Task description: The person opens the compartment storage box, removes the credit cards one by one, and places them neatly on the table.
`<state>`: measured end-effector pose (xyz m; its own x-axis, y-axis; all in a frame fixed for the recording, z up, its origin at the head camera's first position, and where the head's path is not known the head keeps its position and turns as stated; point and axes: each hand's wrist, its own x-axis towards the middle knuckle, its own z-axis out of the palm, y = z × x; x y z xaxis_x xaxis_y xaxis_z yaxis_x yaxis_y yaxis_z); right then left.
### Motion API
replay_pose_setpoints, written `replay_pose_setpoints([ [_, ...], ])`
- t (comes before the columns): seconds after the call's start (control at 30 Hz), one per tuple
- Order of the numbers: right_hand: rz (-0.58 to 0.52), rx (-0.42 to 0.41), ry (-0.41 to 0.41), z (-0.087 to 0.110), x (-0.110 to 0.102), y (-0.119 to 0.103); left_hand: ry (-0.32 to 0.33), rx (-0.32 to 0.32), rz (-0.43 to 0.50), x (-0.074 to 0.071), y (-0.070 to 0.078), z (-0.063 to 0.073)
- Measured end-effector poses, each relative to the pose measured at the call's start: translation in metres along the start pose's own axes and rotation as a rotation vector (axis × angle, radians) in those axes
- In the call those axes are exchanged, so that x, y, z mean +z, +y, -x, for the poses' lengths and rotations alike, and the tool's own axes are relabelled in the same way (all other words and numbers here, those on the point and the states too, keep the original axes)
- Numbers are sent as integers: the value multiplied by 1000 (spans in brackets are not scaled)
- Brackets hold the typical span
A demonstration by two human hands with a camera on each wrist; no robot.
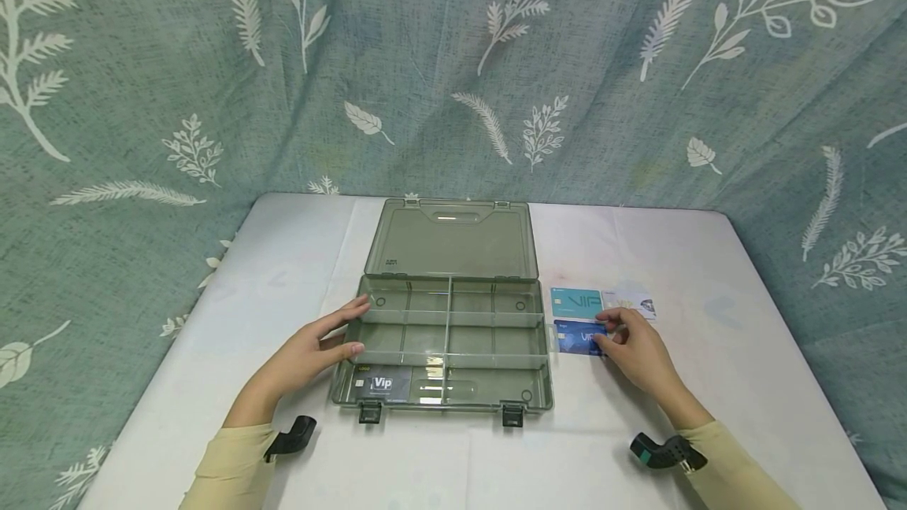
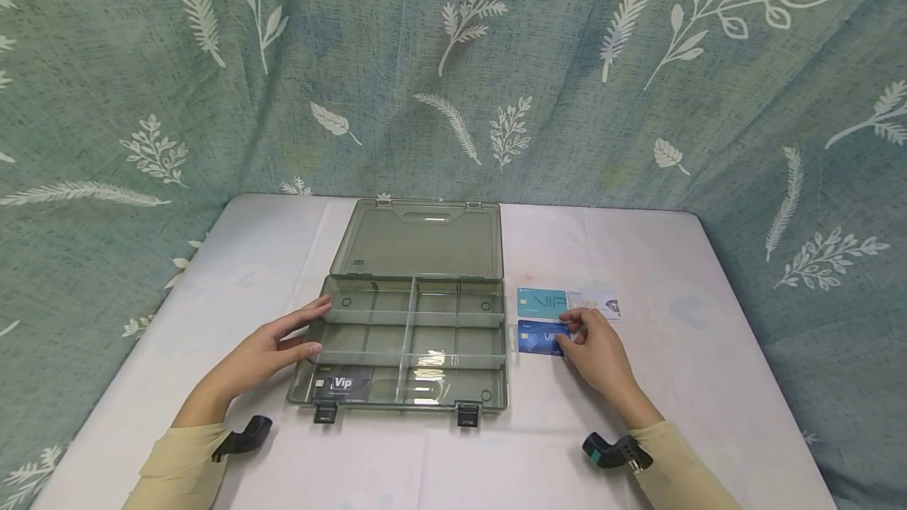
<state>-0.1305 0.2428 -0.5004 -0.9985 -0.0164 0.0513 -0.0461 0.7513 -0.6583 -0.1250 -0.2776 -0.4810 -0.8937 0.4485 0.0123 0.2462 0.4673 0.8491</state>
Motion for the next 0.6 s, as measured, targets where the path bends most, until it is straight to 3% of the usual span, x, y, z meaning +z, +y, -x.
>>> replay_pose_setpoints([
  [0.6, -89, 20, -29, 4, -7, -18, -6, 2, 3, -1, -1, 0],
])
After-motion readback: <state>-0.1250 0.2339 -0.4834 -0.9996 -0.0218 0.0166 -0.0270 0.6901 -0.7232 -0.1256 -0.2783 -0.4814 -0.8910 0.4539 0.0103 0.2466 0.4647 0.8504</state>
